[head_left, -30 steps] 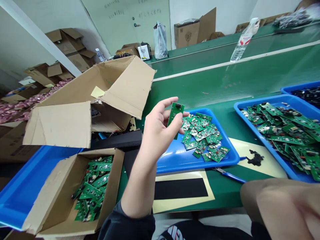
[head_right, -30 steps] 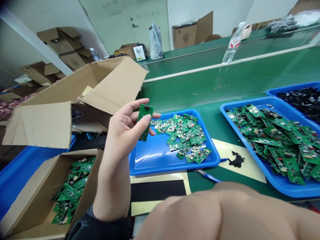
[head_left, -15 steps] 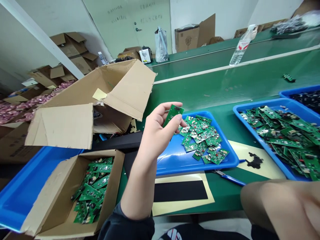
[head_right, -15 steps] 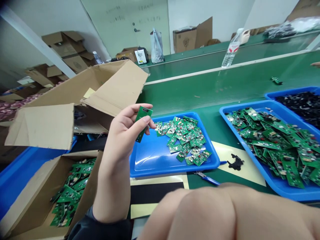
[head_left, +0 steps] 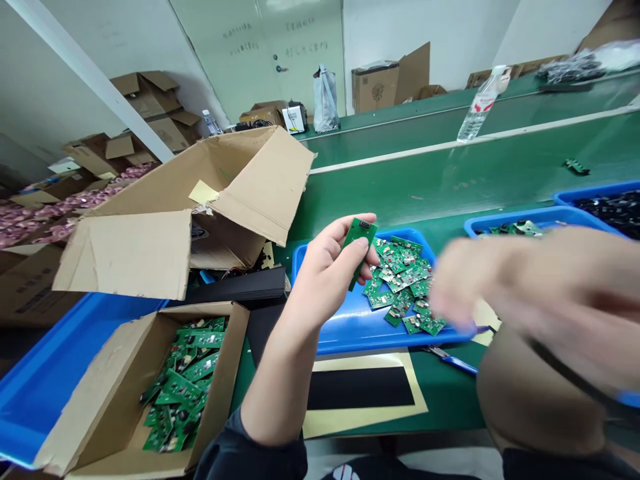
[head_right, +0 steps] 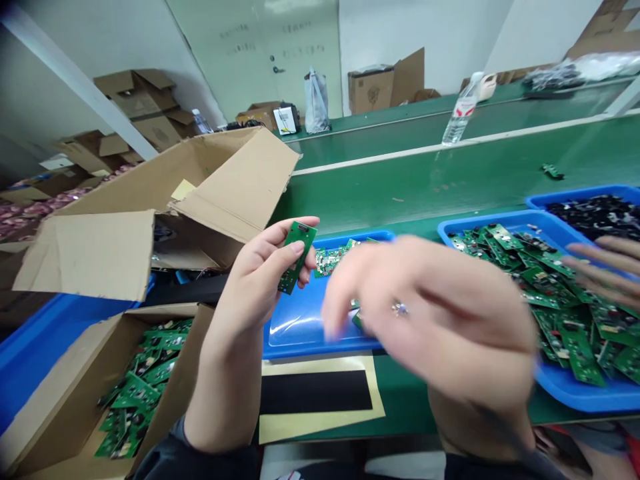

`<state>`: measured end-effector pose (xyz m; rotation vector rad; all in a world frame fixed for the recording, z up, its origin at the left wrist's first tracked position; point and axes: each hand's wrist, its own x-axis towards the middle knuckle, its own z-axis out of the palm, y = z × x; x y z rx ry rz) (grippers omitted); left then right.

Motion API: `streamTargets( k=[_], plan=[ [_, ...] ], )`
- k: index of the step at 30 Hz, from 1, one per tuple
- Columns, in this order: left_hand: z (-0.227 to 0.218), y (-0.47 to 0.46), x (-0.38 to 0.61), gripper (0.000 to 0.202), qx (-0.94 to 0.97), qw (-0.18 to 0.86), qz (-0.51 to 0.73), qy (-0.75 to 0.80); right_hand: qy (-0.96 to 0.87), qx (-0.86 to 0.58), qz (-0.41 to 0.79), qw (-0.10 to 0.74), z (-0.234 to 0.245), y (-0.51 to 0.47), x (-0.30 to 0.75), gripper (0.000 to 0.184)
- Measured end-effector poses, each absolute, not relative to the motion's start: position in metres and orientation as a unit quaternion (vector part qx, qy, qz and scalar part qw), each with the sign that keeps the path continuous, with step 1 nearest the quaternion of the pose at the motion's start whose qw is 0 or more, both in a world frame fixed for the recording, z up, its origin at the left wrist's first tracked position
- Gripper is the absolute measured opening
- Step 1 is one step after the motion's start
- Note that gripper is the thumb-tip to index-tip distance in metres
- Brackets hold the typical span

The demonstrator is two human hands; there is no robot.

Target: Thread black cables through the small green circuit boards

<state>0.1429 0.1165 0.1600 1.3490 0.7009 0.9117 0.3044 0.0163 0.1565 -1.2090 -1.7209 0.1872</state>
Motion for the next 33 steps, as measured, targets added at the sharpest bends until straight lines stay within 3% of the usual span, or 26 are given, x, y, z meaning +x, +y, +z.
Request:
streamTargets(
  k=[4,16,33],
  plan=[
    [0.163,0.112,0.144,0.036,0.605,0.617,0.382,0.327,-0.739,-0.484,0.05,0.466,0.162,0.049,0.31,0.012],
    [0.152,0.111,0.146,0.034,0.685,0.536,0.365,0.333,-0.785,-0.504,-0.062,0.354,0.148,0.07,0.305,0.019],
    [0.151,0.11,0.149,0.023,0.657,0.561,0.392,0.316,-0.754,-0.529,-0.078,0.381,0.147,0.07,0.297,0.02]
  ],
)
